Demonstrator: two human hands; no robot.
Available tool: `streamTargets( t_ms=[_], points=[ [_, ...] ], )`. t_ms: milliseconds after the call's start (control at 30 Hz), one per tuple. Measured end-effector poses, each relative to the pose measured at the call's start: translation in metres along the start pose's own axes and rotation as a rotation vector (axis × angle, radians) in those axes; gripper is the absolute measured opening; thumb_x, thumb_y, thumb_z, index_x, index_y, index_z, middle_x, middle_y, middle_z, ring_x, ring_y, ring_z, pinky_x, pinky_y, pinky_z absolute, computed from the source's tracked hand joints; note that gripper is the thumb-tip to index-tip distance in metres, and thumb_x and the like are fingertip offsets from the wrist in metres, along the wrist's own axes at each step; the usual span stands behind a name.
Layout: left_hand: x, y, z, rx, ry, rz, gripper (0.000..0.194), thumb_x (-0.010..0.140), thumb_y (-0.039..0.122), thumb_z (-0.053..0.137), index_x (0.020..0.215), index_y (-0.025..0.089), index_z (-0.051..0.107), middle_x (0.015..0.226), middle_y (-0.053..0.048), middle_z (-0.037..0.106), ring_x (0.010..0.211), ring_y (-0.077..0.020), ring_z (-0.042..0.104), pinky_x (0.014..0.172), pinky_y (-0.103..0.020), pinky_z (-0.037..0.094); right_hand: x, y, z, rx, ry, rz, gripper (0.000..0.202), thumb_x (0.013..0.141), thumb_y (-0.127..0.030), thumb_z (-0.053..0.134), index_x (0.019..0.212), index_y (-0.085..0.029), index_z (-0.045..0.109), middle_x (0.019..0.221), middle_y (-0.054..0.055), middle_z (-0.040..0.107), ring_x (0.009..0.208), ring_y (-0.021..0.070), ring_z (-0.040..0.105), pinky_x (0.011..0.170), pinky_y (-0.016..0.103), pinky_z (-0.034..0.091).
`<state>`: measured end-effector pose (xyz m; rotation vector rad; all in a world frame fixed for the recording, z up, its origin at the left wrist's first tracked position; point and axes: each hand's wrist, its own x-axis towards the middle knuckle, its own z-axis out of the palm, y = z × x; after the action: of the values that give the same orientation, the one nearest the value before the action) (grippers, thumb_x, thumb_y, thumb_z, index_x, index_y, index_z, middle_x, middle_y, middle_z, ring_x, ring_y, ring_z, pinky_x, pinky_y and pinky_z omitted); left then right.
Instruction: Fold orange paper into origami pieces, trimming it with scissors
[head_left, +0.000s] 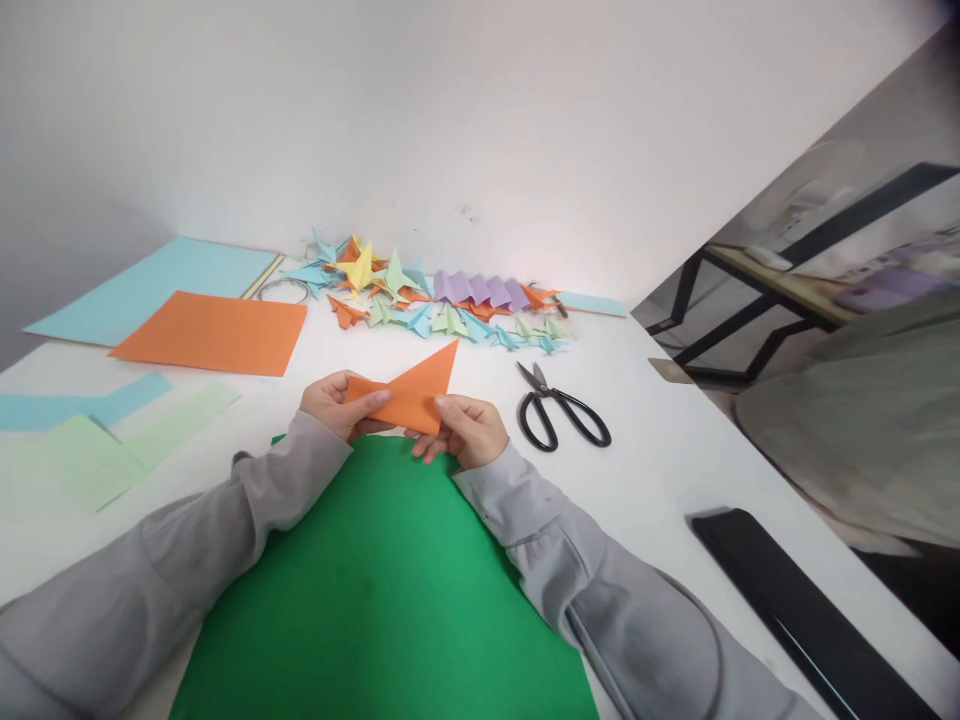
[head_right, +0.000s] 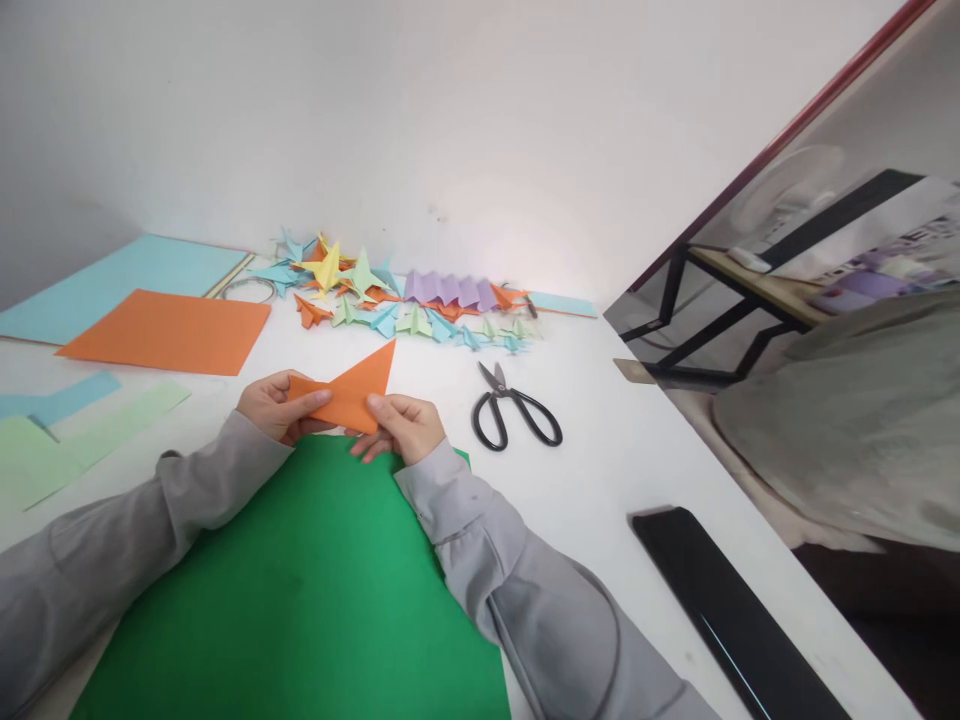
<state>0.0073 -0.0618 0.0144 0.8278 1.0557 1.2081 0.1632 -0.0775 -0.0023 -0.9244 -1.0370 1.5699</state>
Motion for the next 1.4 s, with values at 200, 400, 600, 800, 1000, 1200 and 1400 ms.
streamTargets(
  t_ms=[200,400,600,800,1000,1200,1400],
  points=[
    [-0.003,-0.004,0.0,0.173,-0.032,0.147,0.032,0.046,0.027,0.08,0.058,0.012,0.055,0.052,0.003,0.062,0.046,-0.0102,0.058,0.044,-0.022,0.051,-0.002,0.007,0.01,-0.123,0.142,-0.084,0.03,0.055,-0.036,0.077,0.069,-0.012,0.066,0.05,0.001,0.064,0.042,0.0126,0.059,0.038,0.021,0.049],
    [-0.001,-0.008,-0.002,0.264,-0.092,0.319,0.026,0.049,0.025,0.079,0.06,0.013,0.059,0.053,0.002,0.063,0.048,-0.0095,0.057,0.045,-0.02,0.049,0.0,0.01,0.006,-0.084,0.198,-0.094,0.026,0.055,-0.034,0.077,0.064,-0.011,0.068,0.048,0.002,0.063,0.04,0.013,0.059,0.038,0.022,0.05],
    [-0.007,-0.014,0.0,0.188,-0.228,0.453,0.029,0.055,0.021,0.077,0.081,0.011,0.07,0.075,-0.005,0.072,0.067,-0.0178,0.067,0.064,-0.029,0.057,0.004,0.007,-0.005,0.08,0.167,-0.118,0.021,0.053,-0.028,0.08,0.067,-0.015,0.07,0.058,0.002,0.069,0.049,0.0133,0.064,0.04,0.018,0.052],
    [-0.016,-0.013,-0.001,0.324,-0.235,0.617,0.017,0.064,0.019,0.07,0.079,0.012,0.072,0.077,-0.007,0.072,0.066,-0.018,0.067,0.06,-0.025,0.056,0.005,0.006,-0.016,0.12,0.036,-0.111,0.024,0.051,-0.029,0.082,0.07,-0.019,0.071,0.065,0.001,0.07,0.056,0.015,0.065,0.043,0.02,0.054],
    [-0.021,-0.004,0.001,0.462,-0.274,0.771,0.01,0.067,0.014,0.067,0.075,0.011,0.072,0.07,-0.006,0.072,0.059,-0.0155,0.066,0.056,-0.02,0.054,0.009,0.003,-0.024,0.052,-0.107,-0.077,0.022,0.052,-0.033,0.081,0.068,-0.021,0.072,0.073,0.002,0.07,0.055,0.0113,0.062,0.047,0.02,0.053],
    [-0.019,-0.005,0.0,0.496,-0.271,0.762,0.011,0.069,0.015,0.064,0.077,0.012,0.072,0.072,-0.006,0.072,0.062,-0.0141,0.067,0.058,-0.018,0.053,0.009,0.001,-0.026,0.038,-0.181,-0.106,0.017,0.057,-0.032,0.079,0.07,-0.025,0.073,0.081,0.0,0.07,0.057,0.0099,0.062,0.052,0.021,0.052],
    [-0.019,-0.003,-0.003,0.574,-0.294,0.812,0.013,0.071,0.019,0.063,0.079,0.015,0.072,0.072,-0.006,0.072,0.061,-0.0146,0.067,0.057,-0.019,0.053,0.006,-0.003,-0.021,-0.009,-0.16,-0.142,0.017,0.052,-0.03,0.081,0.066,-0.023,0.073,0.077,0.001,0.071,0.056,0.0121,0.062,0.049,0.024,0.051]
  ],
)
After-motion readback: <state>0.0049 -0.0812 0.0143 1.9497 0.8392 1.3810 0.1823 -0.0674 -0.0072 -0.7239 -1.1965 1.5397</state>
